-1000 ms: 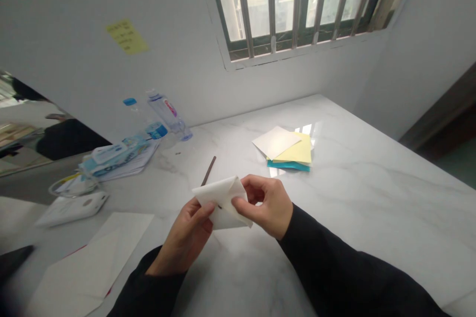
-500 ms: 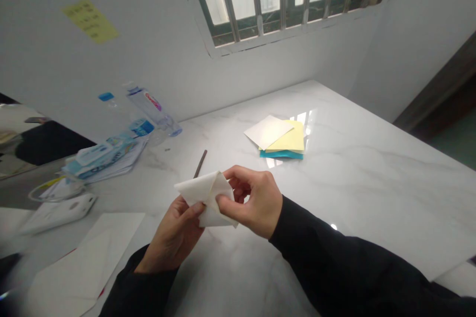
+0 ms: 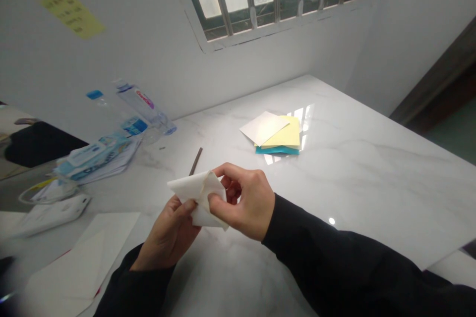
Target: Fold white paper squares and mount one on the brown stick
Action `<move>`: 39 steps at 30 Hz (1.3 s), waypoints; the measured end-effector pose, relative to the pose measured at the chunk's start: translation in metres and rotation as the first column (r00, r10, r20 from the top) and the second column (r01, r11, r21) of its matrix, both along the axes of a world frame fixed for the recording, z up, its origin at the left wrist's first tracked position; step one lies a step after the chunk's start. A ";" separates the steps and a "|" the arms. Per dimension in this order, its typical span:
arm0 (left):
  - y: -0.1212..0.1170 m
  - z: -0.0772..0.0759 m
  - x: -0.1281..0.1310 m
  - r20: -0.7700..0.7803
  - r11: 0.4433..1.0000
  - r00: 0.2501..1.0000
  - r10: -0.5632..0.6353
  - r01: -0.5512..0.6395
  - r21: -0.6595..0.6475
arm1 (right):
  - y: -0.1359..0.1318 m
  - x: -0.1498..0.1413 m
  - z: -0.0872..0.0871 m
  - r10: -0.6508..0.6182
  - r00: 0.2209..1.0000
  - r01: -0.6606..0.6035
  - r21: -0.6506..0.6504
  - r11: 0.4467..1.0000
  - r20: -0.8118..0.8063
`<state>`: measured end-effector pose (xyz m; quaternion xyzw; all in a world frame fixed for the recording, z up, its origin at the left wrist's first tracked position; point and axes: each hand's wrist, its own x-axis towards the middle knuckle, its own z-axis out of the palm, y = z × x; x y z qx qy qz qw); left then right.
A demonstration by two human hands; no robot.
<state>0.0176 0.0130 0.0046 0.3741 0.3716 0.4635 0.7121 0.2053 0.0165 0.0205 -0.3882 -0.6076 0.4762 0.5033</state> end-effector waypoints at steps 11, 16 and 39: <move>0.000 -0.001 0.001 0.019 1.000 1.000 -0.016 0.017 -0.026 | -0.005 0.000 0.005 0.020 1.000 -0.020 0.010 1.000 0.014; -0.001 0.002 0.001 0.029 1.000 0.999 -0.014 0.014 -0.005 | -0.004 0.001 0.005 0.004 1.000 -0.004 0.007 1.000 0.028; 0.000 -0.008 -0.002 0.012 1.000 1.000 -0.018 0.018 0.013 | -0.004 0.001 0.003 -0.023 0.999 0.023 -0.014 1.000 0.045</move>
